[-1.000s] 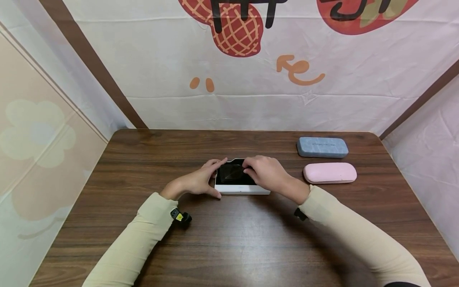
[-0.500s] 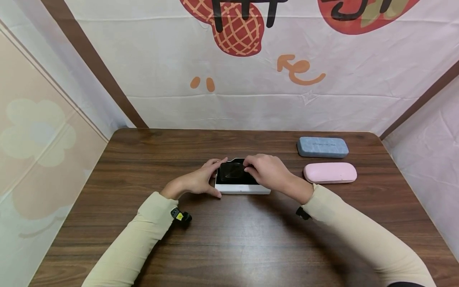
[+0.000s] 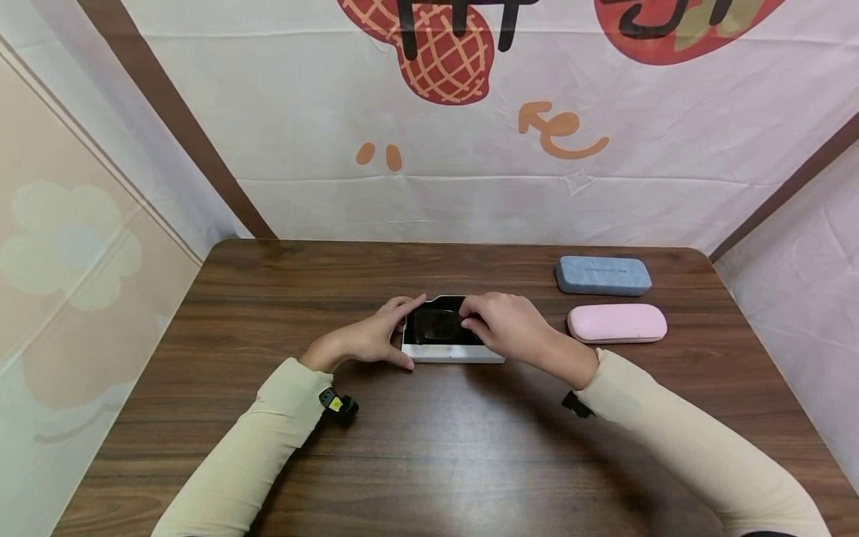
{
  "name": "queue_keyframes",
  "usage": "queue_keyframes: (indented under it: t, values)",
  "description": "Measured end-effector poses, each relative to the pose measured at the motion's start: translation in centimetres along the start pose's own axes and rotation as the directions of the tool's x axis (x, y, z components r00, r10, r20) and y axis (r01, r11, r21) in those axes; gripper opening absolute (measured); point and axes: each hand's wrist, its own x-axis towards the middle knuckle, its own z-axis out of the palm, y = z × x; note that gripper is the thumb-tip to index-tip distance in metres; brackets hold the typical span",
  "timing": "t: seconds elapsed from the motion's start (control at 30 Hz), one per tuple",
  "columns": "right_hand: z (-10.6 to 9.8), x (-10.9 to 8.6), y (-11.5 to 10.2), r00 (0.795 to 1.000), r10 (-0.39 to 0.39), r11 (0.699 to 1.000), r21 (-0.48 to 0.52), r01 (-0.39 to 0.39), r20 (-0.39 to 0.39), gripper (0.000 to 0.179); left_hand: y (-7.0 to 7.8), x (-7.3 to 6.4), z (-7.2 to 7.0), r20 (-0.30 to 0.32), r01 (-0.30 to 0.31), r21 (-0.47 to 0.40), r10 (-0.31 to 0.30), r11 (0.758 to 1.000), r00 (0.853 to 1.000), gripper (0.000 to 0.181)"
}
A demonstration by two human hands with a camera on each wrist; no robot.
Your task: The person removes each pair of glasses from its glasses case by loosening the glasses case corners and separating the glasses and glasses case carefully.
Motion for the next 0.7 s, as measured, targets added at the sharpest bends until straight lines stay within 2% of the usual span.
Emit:
queue_keyframes:
  t: [0.7]
  values:
    - [-1.0,-1.8,-1.0,1.0,-0.025,1.0,-0.007,0.025,0.001,0.006,-0.1,0.0,0.0,0.009,0.009,-0.021,-0.009,1.0,1.0,0.112]
